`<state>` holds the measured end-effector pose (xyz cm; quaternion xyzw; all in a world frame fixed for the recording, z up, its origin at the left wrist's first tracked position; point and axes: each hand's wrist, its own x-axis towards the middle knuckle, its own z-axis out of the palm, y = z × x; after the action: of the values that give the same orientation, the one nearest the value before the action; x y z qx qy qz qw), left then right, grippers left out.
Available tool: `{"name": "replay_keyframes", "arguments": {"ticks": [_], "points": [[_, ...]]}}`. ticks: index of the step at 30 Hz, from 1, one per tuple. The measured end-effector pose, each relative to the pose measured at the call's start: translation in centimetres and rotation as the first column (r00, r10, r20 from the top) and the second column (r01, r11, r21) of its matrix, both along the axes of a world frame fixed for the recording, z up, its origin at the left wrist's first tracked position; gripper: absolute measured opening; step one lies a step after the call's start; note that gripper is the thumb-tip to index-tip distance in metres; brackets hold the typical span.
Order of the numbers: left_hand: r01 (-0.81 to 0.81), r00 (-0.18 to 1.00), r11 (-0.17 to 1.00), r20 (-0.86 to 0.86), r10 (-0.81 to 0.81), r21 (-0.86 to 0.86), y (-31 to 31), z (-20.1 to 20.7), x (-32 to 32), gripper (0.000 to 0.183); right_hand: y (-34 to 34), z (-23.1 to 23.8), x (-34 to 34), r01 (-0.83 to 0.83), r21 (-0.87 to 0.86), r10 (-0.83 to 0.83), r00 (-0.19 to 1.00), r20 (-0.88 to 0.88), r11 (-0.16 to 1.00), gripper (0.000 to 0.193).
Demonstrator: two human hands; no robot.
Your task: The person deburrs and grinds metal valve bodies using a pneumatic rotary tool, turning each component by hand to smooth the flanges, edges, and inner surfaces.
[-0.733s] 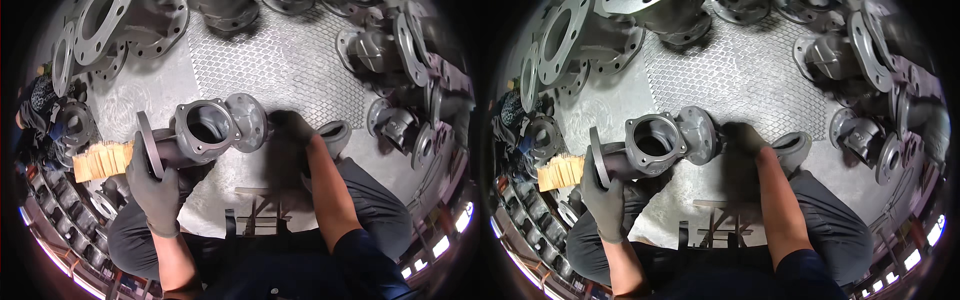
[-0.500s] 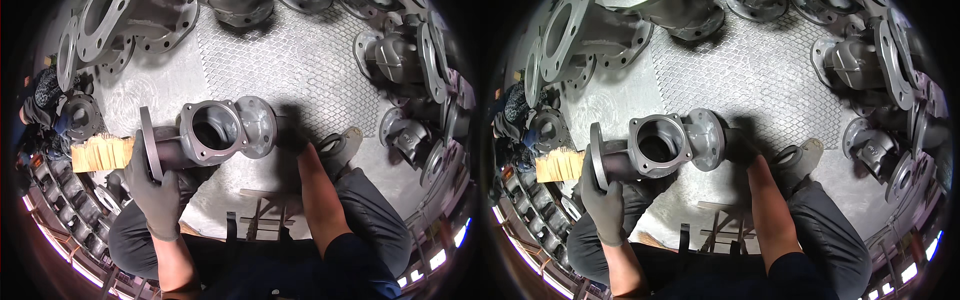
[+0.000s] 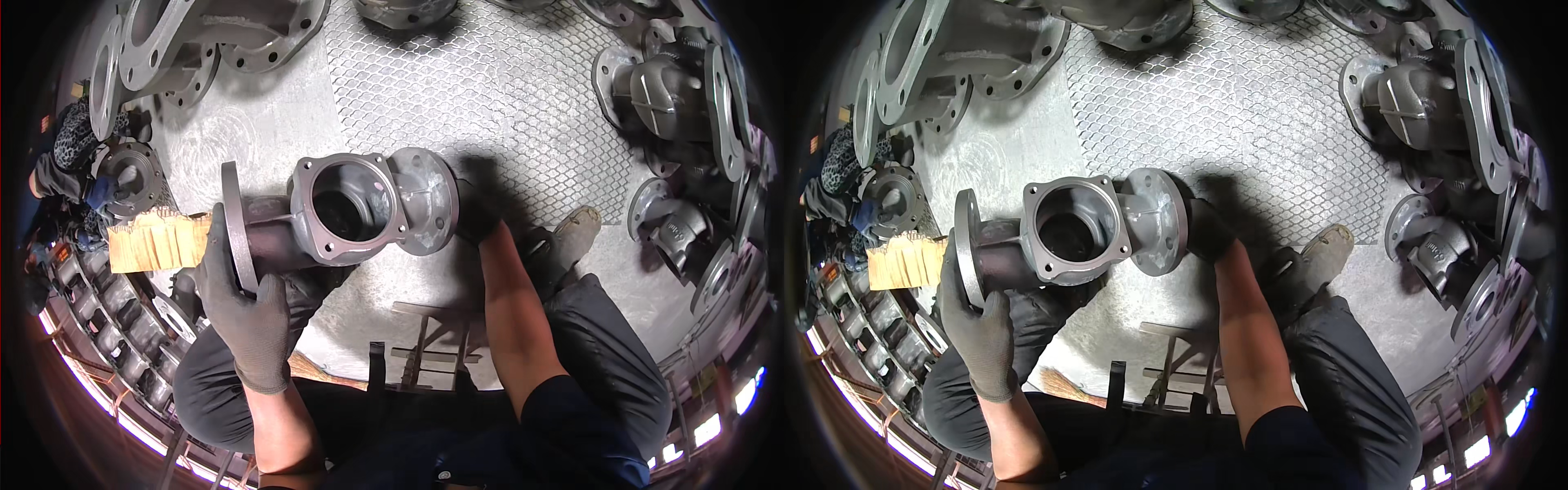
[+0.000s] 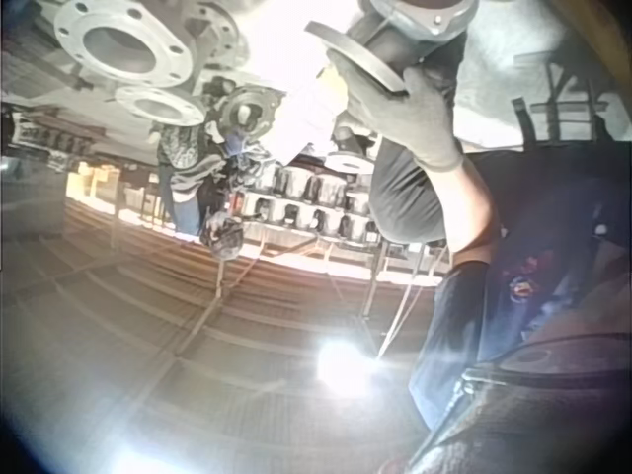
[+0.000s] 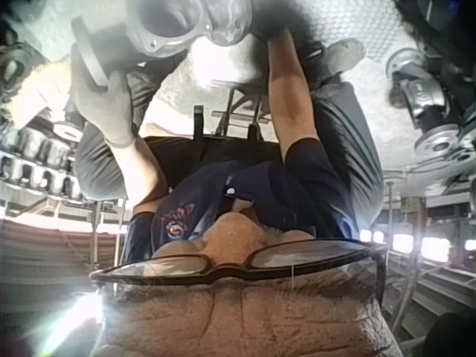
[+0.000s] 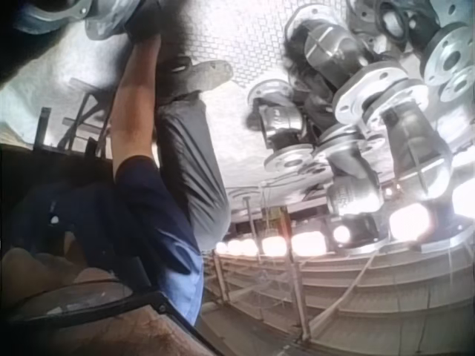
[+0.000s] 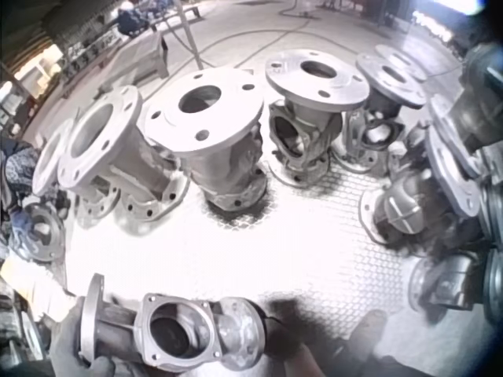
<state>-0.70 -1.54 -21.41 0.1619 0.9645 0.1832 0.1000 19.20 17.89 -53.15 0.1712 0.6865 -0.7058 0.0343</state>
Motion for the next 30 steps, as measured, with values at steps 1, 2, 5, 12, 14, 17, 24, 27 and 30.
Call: {"name": "replay_keyframes", "arguments": {"ticks": [1,2,5,12,14,17,24,27,30], "points": [[0.016,1.000,1.000,-0.019,-0.017,-0.025,0.1,0.0,0.0,0.091,0.0,0.0,-0.2,-0.006,0.013,0.006,1.000,-0.006,1.000,0.040],[0.017,1.000,1.000,-0.023,-0.017,-0.021,0.1,0.0,0.0,0.091,0.1,-0.1,-0.3,-0.009,0.024,0.010,1.000,-0.017,1.000,0.044],[0.001,1.000,1.000,-0.013,-0.001,-0.021,0.2,0.0,0.0,0.091,0.6,-0.5,-0.8,0.020,-0.278,-0.039,0.997,-0.065,0.960,0.060],[-0.011,1.000,1.000,0.002,0.011,0.023,0.3,-0.1,-0.1,0.089,0.5,-0.3,-1.2,0.131,-0.511,-0.123,0.991,0.050,0.850,0.102],[0.008,1.000,1.000,-0.023,-0.008,-0.007,0.2,-0.1,-0.1,0.089,0.6,0.1,-1.3,0.140,-0.569,-0.097,0.990,0.105,0.810,0.107],[0.003,1.000,1.000,-0.020,-0.003,-0.012,0.1,-0.2,-0.2,0.089,1.1,0.7,-1.5,0.153,-0.606,-0.078,0.986,0.149,0.781,0.106],[-0.048,0.999,0.999,0.010,0.048,-0.005,-0.2,-0.3,-0.2,0.088,0.1,1.4,-1.9,0.329,-0.731,-0.158,0.942,0.295,0.597,0.079],[-0.032,0.999,0.999,-0.006,0.032,0.012,-0.1,-0.2,-0.1,0.089,-0.2,1.2,-1.9,0.302,-0.692,-0.198,0.953,0.229,0.655,0.067],[-0.049,0.999,0.999,0.008,0.049,-0.020,0.1,-0.1,-0.1,0.090,0.3,1.0,-2.0,0.270,-0.696,-0.167,0.963,0.213,0.666,0.058]]}}
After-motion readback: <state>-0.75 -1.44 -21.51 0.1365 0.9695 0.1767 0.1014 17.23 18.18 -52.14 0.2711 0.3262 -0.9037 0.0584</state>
